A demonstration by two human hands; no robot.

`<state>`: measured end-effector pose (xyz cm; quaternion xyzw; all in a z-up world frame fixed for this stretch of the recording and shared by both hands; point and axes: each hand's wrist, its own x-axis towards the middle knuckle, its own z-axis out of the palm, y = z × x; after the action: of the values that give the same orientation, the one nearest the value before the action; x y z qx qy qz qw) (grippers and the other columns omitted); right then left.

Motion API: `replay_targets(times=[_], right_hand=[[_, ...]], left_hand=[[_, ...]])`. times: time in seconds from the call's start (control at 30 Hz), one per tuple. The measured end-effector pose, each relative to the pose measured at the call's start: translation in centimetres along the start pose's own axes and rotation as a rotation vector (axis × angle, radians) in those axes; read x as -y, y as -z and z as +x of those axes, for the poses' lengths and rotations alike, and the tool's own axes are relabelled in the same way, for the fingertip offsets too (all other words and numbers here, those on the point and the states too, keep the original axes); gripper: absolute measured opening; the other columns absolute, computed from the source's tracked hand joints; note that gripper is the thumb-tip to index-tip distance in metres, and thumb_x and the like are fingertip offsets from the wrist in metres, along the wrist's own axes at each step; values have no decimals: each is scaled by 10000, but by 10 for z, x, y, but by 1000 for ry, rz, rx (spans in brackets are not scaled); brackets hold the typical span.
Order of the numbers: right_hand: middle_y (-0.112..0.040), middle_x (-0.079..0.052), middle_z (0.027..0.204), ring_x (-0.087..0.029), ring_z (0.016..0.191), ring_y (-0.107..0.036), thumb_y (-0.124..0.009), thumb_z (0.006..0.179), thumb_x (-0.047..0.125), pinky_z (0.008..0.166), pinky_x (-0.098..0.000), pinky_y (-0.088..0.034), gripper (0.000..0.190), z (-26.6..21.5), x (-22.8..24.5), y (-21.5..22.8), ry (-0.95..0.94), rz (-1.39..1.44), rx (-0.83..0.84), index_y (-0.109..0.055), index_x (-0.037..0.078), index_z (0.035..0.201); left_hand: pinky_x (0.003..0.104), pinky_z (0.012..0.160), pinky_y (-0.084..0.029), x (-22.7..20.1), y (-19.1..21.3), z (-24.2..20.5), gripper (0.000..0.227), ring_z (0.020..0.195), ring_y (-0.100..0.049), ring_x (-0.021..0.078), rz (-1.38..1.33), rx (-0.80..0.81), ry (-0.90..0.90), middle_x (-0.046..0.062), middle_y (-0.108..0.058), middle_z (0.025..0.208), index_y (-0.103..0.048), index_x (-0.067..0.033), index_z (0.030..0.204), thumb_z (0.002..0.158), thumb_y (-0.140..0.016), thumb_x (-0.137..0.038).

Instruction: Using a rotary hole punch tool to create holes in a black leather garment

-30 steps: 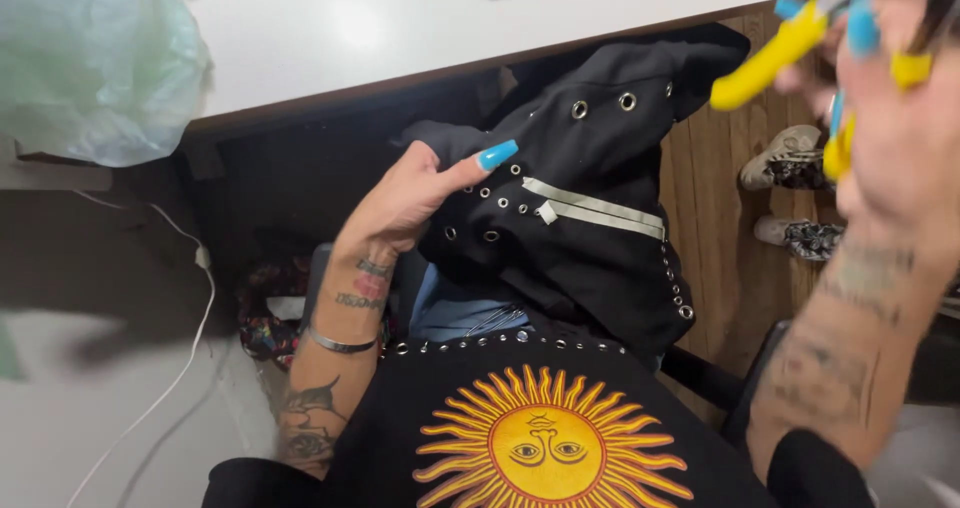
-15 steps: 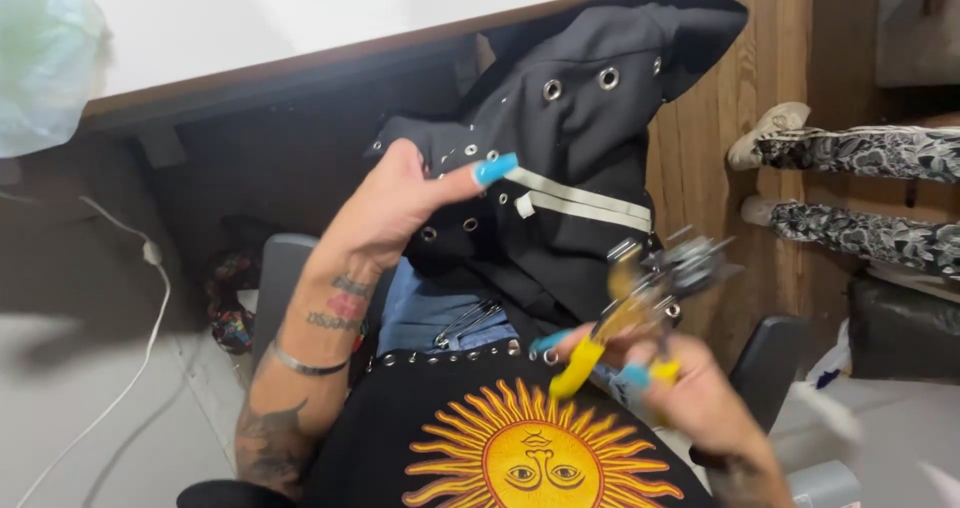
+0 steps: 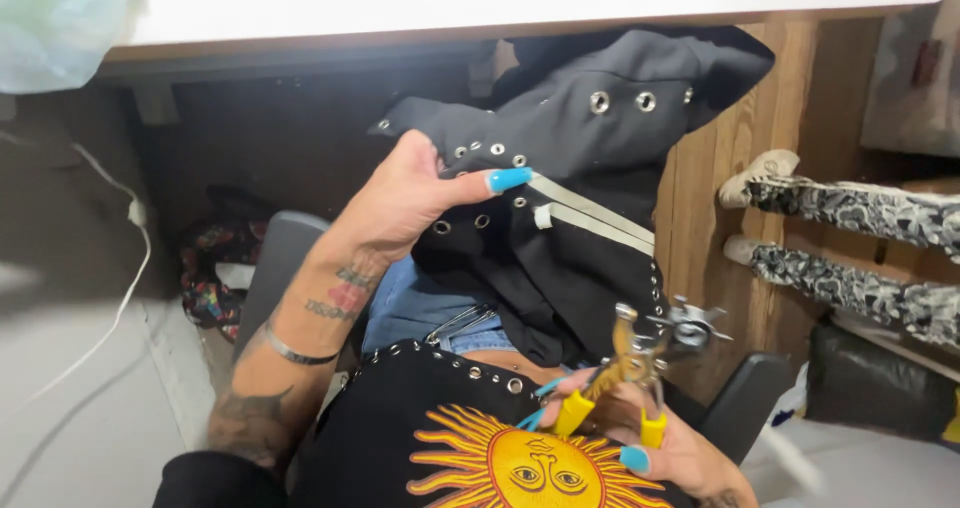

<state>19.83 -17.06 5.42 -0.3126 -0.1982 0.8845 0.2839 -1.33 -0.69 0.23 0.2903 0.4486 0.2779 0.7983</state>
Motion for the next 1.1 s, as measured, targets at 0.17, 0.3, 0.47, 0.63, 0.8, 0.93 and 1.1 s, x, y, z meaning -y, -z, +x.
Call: replay_targets(times=[0.17, 0.3, 0.47, 0.63, 0.8, 0.93, 1.1], right_hand=[[-535, -216, 1040, -307, 984, -522, -601, 872, 246, 887, -414, -386, 502, -12, -2, 15, 87, -87, -143, -346, -26, 1208], [-554, -181, 984, -319, 925, -586, -548, 845, 192, 875, -447, -435, 436, -25, 3, 36, 177, -229, -260, -388, -38, 1179], [-537, -258, 1018, -337, 1004, -528, -582, 814, 183, 932, -495, -394, 564, -49, -10, 55, 397, -184, -450, -317, -72, 1243], [-451, -217, 1132, -347, 1027, -495, -529, 805, 103, 908, -507, -395, 224, -71, -8, 62, 470, -287, -518, -406, 30, 977], [-586, -137, 981, -248, 1103, -520, -495, 792, 98, 1024, -392, -343, 393, -89, 8, 65, 208, -575, -759, -409, -10, 1159], [-614, -75, 996, -191, 1177, -482, -491, 793, 187, 994, -343, -346, 344, -91, 13, 71, 57, -703, -732, -496, 23, 1095], [-581, -92, 1171, -152, 1056, -543, -511, 729, 243, 953, -293, -352, 515, -85, 3, 72, -47, -592, -741, -452, 31, 1195]], left_hand=[[177, 513, -491, 10, 6, 4, 166, 615, -584, 73, -128, 64, -30, 8, -611, 697, -608, 8, 776, 680, -697, -93], [247, 793, -525, 7, 7, 5, 249, 850, -626, 150, -138, 65, -163, 98, -648, 914, -594, 3, 931, 705, -665, -76], [205, 712, -498, -4, 32, 9, 149, 801, -578, 65, 12, -227, -154, 15, -627, 882, -632, -7, 854, 744, -648, -105], [189, 567, -297, 19, 63, 25, 329, 657, -333, 39, 208, -388, -152, -60, -360, 718, -354, -140, 691, 774, -671, -112], [235, 473, -120, 25, 46, 34, 553, 595, -140, 72, 720, -689, 82, -67, -175, 678, -187, -185, 677, 750, -708, -356], [193, 518, -138, 34, 53, 35, 470, 576, -160, 39, 338, -402, -86, -94, -189, 618, -230, -198, 615, 780, -670, -191], [230, 468, -148, 28, 27, 23, 441, 558, -179, 46, 532, -350, 54, -78, -222, 613, -276, -164, 639, 653, -695, -302]])
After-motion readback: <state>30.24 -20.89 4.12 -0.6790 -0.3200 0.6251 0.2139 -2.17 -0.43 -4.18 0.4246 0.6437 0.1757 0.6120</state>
